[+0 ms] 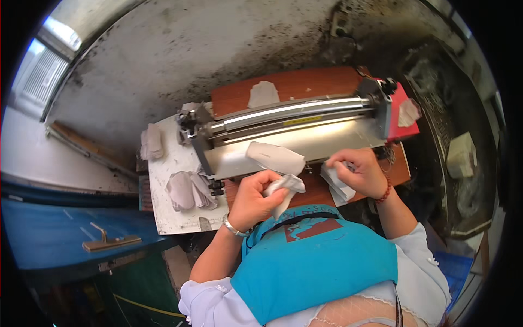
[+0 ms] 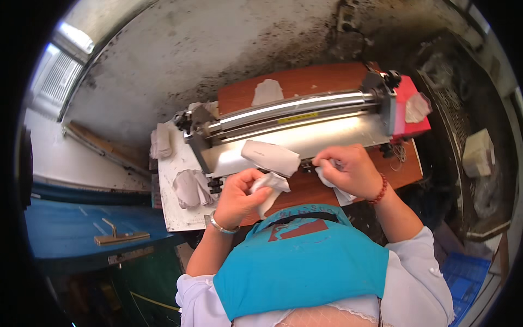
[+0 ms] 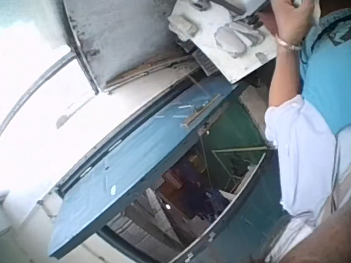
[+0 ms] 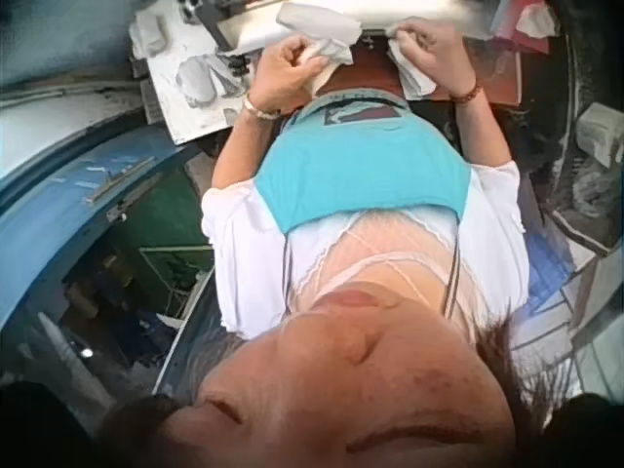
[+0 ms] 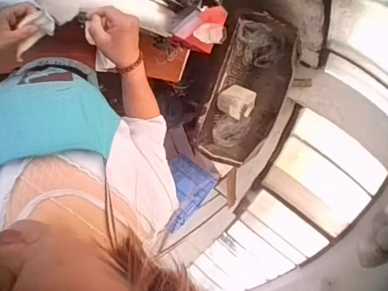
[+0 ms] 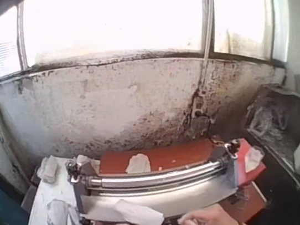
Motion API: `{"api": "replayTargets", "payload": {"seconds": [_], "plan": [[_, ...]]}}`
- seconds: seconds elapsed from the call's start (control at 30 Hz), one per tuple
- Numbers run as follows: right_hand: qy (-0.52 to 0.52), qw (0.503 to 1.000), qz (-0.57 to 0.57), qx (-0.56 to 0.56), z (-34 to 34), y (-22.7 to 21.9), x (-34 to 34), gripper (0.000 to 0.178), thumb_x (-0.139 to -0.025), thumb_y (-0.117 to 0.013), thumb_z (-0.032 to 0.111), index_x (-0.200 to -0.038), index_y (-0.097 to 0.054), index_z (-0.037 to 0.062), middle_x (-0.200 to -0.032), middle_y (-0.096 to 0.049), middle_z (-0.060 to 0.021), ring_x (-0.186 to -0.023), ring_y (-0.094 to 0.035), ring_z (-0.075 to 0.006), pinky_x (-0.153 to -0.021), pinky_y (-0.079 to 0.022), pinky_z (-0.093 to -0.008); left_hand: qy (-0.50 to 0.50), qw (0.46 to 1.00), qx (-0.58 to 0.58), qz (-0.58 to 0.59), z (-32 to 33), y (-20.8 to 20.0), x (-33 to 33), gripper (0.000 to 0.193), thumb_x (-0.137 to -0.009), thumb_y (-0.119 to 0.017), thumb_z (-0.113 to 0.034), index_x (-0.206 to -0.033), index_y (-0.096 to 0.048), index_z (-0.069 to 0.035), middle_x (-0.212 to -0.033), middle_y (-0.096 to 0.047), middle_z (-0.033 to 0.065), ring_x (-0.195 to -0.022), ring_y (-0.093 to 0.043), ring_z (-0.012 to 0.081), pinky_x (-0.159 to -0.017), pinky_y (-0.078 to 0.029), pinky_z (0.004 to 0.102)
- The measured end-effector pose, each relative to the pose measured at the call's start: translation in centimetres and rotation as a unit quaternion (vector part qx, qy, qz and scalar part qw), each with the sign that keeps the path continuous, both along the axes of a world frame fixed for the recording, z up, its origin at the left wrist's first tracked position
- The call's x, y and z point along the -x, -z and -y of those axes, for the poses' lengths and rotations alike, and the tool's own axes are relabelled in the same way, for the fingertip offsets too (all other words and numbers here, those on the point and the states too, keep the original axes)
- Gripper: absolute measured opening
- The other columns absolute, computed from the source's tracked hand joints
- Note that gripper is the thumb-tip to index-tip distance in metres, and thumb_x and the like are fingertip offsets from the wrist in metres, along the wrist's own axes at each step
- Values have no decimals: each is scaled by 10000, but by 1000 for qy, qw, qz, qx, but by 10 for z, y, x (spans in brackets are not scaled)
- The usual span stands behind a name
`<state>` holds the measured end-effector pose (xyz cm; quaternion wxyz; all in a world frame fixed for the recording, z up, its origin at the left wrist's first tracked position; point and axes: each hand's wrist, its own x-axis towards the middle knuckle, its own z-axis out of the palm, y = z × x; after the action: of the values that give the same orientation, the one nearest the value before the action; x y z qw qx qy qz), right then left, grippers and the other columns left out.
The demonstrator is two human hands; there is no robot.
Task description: The person applies adhesive to shoe upper components using a roller machine.
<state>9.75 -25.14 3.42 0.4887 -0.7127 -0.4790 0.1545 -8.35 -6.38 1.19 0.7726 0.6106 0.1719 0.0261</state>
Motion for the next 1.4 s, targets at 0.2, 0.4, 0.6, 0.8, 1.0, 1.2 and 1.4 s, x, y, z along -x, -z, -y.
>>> {"api": "replayTargets", "payload": {"seconds": [0.2,0.4,0.6,0.8,1.0,1.2,1.4], "plan": [[-20,999,-7,-27,-9,15,23,132,-771,-650,102,-894,-643,57,-649,-629,-74,-535,-613,-182,-498,-464,-273,-4,999,41,2,15,9,-24,200,-822,-652,-61,-1006,-608,3,-889,-624,19,-761,-556,46,-664,-466,201],[25,993,107,-30,-14,22,27,133,-753,-693,136,-875,-655,96,-662,-638,-49,-524,-612,-173,-480,-465,-276,6,1000,15,-7,23,14,-24,253,-819,-650,-53,-1060,-597,6,-940,-632,25,-813,-573,63,-709,-478,215],[30,991,114,-61,-22,26,28,57,-750,-676,104,-803,-661,91,-678,-650,-49,-520,-608,-174,-469,-458,-288,4,1000,-24,8,20,19,-19,264,-808,-643,-44,-1065,-603,-2,-934,-630,19,-816,-569,61,-709,-477,218],[-9,992,115,-43,-27,21,27,58,-730,-660,77,-788,-660,81,-679,-646,-70,-548,-608,-226,-487,-465,-317,18,995,-98,22,15,18,-15,255,-807,-620,-50,-1057,-613,-5,-908,-630,16,-787,-557,57,-698,-475,222],[-30,986,162,-18,-28,19,25,55,-708,-654,75,-751,-620,66,-647,-626,-71,-552,-604,-249,-498,-470,-334,46,998,-30,16,9,15,-10,284,-808,-605,-40,-1089,-599,6,-952,-632,35,-808,-566,67,-724,-477,224],[-78,997,-19,12,-26,39,17,43,-776,-611,88,-796,-623,52,-664,-624,-68,-505,-584,-150,-465,-444,-275,63,995,79,-7,7,17,-8,304,-808,-592,-31,-1109,-593,12,-968,-637,47,-825,-584,71,-736,-484,215],[-71,937,-316,129,-23,26,15,152,-851,-564,144,-902,-630,17,-764,-643,-23,-691,-595,-83,-611,-486,-268,23,990,139,-23,10,27,-8,316,-808,-587,-31,-1122,-592,10,-968,-646,53,-790,-603,78,-684,-504,211]]}}
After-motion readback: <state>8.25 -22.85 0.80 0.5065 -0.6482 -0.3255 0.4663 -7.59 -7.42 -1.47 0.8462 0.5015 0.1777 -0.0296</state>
